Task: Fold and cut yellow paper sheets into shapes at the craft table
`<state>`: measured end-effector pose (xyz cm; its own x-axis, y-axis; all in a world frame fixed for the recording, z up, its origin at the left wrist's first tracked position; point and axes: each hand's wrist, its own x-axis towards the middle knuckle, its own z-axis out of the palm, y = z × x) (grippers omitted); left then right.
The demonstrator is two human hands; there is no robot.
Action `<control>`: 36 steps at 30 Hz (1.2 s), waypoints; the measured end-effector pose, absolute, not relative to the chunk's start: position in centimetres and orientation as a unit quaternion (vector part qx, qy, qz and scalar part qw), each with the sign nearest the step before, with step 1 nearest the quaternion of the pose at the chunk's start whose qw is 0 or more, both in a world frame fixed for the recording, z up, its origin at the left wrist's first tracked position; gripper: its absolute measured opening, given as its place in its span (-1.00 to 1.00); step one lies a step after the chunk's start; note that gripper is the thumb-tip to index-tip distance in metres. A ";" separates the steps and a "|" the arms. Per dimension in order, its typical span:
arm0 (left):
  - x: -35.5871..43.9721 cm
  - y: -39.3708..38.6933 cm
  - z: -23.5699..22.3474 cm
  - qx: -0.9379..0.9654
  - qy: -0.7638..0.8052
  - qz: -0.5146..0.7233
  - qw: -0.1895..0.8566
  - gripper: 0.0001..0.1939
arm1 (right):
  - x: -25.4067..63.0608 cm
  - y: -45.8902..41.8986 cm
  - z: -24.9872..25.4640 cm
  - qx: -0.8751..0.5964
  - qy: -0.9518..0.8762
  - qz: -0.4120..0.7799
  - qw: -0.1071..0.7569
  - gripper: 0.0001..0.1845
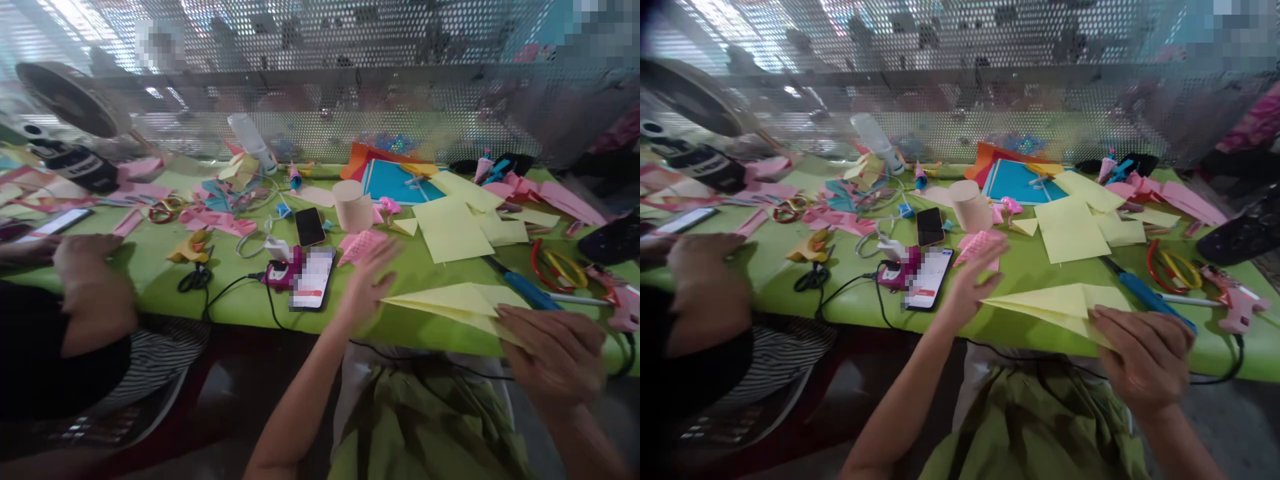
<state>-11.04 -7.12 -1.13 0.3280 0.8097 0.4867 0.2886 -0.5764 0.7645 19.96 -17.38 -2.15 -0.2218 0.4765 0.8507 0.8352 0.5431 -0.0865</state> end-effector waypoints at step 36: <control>-9.7 -12.5 -2.6 0.910 0.362 0.133 0.150 -0.29 | 22.4 -17.3 -6.7 -0.509 -0.807 0.072 0.290 -0.63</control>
<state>-9.72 -12.51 -2.58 0.7021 0.6996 0.1332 0.6201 -0.6925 0.3685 22.44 -17.25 -6.71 -0.3141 0.8634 0.3949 0.7799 0.4718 -0.4112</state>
